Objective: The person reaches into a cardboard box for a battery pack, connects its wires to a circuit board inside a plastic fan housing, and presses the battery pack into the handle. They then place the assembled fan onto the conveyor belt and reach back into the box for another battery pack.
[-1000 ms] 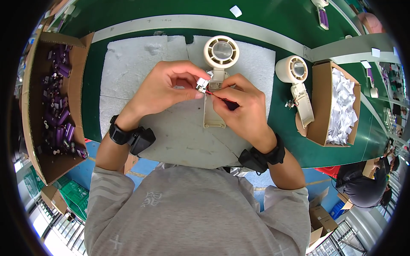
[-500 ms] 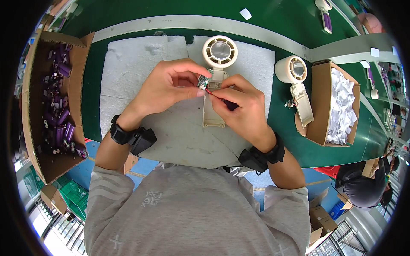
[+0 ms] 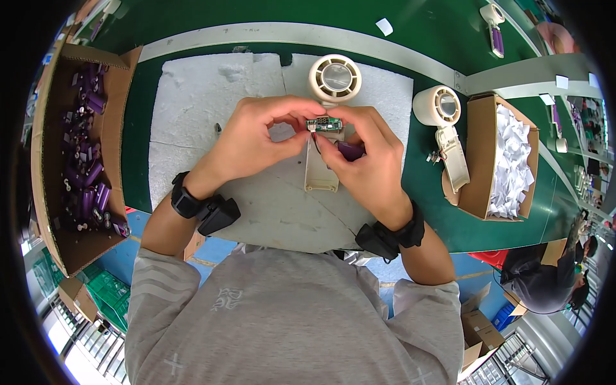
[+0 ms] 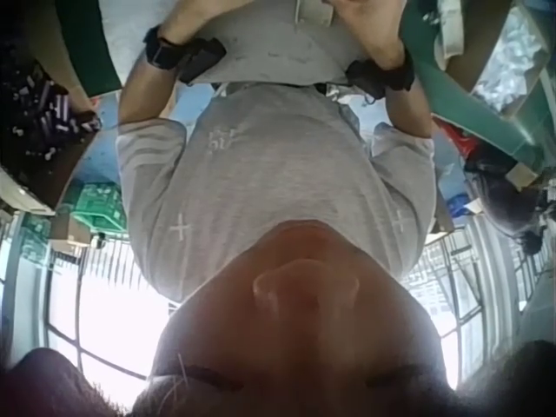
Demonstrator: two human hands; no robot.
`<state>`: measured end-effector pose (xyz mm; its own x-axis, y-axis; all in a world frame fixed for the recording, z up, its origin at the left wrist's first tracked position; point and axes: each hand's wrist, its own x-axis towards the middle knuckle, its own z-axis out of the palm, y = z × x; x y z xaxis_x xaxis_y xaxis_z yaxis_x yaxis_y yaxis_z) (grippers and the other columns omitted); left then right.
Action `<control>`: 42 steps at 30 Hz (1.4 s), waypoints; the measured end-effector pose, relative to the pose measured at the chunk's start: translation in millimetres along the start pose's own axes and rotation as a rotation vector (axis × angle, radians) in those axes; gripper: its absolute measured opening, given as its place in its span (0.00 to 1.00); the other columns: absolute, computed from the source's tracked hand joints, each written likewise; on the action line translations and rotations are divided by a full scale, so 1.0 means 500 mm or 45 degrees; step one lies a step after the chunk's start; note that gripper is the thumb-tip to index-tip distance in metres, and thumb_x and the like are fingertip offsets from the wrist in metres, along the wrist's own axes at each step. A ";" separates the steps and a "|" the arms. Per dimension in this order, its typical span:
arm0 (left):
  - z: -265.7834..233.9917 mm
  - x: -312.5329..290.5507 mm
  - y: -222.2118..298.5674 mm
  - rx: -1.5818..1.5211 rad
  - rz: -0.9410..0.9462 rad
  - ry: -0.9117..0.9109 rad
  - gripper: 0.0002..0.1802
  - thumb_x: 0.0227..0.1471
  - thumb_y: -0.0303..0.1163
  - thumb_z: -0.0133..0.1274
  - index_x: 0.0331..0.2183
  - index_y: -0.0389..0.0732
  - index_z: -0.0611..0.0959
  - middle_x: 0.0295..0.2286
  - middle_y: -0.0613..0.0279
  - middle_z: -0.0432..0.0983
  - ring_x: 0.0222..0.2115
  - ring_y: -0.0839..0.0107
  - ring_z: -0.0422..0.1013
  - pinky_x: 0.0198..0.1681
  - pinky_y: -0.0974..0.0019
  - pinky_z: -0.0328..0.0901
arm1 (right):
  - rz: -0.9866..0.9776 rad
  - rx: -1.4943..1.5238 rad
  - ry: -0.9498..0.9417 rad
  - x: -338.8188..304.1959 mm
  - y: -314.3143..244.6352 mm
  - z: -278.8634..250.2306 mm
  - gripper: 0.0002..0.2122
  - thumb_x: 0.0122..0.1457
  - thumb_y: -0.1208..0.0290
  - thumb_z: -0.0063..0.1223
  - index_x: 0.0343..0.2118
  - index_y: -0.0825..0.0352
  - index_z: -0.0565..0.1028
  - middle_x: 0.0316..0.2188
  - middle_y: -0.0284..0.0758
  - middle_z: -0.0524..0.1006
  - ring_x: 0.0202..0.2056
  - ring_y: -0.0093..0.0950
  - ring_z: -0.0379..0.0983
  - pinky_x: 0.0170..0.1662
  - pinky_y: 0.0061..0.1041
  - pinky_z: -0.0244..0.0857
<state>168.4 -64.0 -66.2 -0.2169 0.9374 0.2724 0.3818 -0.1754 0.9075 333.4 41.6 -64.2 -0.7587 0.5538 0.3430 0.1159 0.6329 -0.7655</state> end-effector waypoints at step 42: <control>0.028 -0.011 -0.003 0.077 -0.094 0.021 0.23 0.41 0.18 0.56 0.43 0.41 0.75 0.35 0.61 0.72 0.29 0.72 0.71 0.34 0.68 0.68 | 0.307 0.248 -0.006 0.006 -0.004 -0.001 0.09 0.53 0.82 0.59 0.39 0.72 0.76 0.34 0.34 0.75 0.22 0.19 0.76 0.22 0.14 0.66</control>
<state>181.7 -64.6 -73.5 -0.2610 0.9420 0.2112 0.4178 -0.0870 0.9043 331.4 42.1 -61.2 -0.7271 0.6728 0.1363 0.1684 0.3674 -0.9147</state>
